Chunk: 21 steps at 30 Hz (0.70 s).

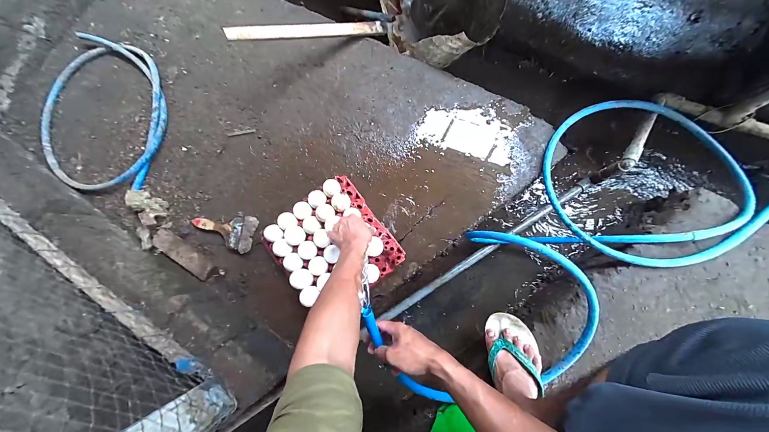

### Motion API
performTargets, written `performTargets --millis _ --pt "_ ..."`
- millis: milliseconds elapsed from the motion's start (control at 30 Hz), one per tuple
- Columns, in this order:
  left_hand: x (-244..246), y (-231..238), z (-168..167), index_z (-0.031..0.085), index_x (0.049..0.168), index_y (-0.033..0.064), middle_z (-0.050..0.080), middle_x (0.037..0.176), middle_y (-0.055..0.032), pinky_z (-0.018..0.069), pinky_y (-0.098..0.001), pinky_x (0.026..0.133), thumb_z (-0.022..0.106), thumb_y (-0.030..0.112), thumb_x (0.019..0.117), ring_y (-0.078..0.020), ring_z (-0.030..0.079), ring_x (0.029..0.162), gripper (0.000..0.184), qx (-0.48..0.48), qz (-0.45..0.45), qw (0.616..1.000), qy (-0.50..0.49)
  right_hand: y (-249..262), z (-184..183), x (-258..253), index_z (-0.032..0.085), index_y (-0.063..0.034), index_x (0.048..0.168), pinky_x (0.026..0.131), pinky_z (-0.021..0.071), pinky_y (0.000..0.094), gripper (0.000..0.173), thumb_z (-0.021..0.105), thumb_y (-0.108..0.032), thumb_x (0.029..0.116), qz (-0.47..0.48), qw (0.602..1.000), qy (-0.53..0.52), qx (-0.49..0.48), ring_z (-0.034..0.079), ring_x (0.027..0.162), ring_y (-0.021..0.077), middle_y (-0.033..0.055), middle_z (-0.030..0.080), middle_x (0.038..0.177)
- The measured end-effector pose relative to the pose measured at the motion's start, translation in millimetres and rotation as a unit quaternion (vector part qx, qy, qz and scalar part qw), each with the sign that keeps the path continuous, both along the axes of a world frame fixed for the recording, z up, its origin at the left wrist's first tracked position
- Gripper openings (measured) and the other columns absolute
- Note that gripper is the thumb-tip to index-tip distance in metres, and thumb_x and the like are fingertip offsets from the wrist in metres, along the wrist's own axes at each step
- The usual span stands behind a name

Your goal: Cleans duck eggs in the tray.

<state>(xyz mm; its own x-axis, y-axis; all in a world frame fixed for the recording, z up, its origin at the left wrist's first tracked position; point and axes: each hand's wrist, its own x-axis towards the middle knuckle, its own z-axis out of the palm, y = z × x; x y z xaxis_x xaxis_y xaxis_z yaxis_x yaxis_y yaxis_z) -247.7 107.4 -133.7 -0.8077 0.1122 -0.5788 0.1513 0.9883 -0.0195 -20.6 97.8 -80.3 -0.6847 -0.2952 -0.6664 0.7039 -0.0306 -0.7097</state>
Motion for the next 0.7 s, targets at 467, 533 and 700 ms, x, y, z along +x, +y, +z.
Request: performTargets --millis 467,533,700 --pt "11.4 -20.4 -9.1 0.069 0.121 0.0023 0.061 0.134 -0.0206 0.0424 -0.0625 0.103 0.072 0.062 0.0842 -0.038 0.055 0.13 0.07 0.055 0.038 0.997 0.04 9.7 1.3 4.9 0.057 -0.0089 0.135 0.066 0.0536 0.0325 0.032 0.054 -0.01 0.1035 -0.029 1.0 -0.004 -0.005 0.063 0.076 0.0147 0.0091 0.066 0.117" --pt "10.1 -26.9 -9.2 0.069 0.122 0.0037 0.06 0.135 -0.0211 0.044 -0.0619 0.103 0.075 0.062 0.0813 -0.0379 0.054 0.13 0.071 0.093 0.052 0.993 0.044 8.5 0.8 4.1 0.057 -0.009 0.135 0.064 0.0526 0.031 0.032 0.054 -0.009 0.1035 -0.029 1.0 -0.001 -0.004 0.062 0.074 0.0136 0.0087 0.065 0.115" --pt "17.7 -51.2 -4.4 0.064 0.12 -0.002 0.052 0.137 -0.026 0.0438 -0.0588 0.106 0.083 0.046 0.0807 -0.0418 0.051 0.129 0.065 0.258 0.096 0.96 0.055 3.4 -0.8 1.7 0.057 -0.0094 0.136 0.064 0.0531 0.0308 0.032 0.053 -0.009 0.1037 -0.015 1.0 0.005 0.0 0.062 0.073 0.0132 0.009 0.065 0.116"
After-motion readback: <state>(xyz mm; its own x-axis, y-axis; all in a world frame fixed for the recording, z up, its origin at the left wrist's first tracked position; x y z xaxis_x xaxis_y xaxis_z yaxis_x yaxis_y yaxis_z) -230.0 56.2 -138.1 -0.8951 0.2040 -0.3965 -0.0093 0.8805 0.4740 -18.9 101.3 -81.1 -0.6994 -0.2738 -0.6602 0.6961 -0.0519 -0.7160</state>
